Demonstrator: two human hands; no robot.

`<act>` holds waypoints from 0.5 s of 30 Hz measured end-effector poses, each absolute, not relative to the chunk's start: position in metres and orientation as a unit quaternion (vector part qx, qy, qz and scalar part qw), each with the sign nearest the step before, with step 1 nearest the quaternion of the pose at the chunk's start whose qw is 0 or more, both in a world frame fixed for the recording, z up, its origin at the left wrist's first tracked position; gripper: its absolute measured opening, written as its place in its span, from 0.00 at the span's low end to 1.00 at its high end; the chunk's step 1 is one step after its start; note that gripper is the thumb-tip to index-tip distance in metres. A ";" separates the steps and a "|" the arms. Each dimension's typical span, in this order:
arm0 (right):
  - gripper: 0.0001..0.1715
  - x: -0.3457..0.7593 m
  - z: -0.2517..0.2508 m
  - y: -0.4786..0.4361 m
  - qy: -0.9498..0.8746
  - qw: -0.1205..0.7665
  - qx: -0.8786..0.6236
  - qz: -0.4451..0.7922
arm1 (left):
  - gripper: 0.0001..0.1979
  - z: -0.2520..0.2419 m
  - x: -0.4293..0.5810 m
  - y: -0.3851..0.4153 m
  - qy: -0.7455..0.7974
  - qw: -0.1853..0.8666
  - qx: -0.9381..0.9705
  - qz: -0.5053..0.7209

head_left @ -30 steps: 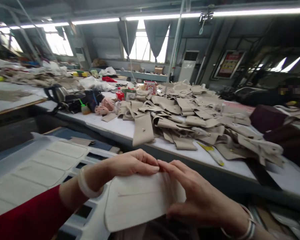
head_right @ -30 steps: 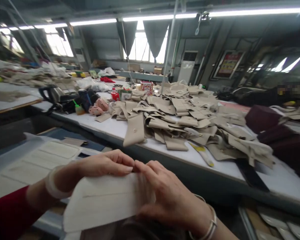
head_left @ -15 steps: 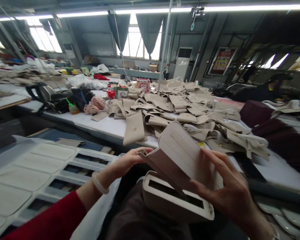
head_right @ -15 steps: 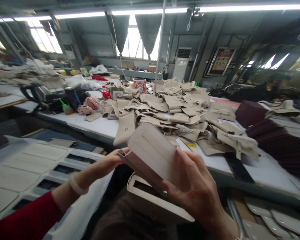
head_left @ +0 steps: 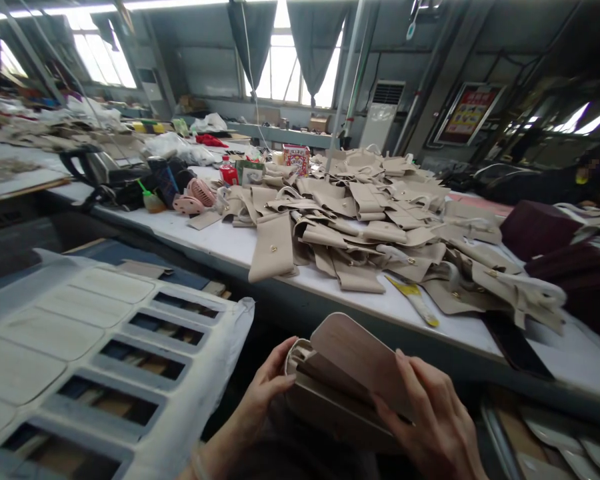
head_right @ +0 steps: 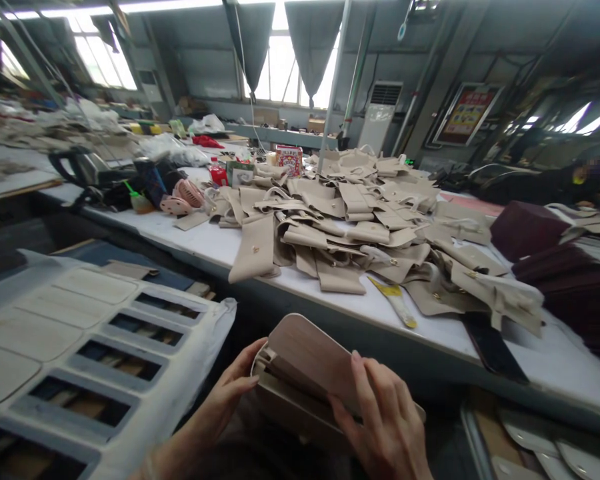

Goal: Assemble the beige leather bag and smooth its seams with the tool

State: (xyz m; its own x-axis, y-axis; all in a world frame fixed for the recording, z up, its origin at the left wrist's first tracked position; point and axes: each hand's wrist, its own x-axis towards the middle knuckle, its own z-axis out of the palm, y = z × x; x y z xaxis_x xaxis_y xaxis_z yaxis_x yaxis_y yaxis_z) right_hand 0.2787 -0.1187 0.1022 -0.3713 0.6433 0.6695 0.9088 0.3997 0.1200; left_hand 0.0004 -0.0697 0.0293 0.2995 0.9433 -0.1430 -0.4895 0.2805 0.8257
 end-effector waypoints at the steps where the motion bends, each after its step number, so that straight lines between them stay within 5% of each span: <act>1: 0.46 0.283 0.099 -0.122 -0.798 0.246 -0.491 -0.248 | 0.31 0.029 0.000 -0.070 0.336 0.726 0.347 0.489; 8: 0.43 0.284 0.089 -0.118 -0.834 0.180 -0.484 -0.195 | 0.24 0.021 0.007 -0.070 0.352 0.724 0.314 0.504; 15: 0.47 0.275 0.100 -0.091 -0.869 0.098 -0.479 0.075 | 0.28 0.009 0.018 -0.073 0.352 0.750 0.235 0.508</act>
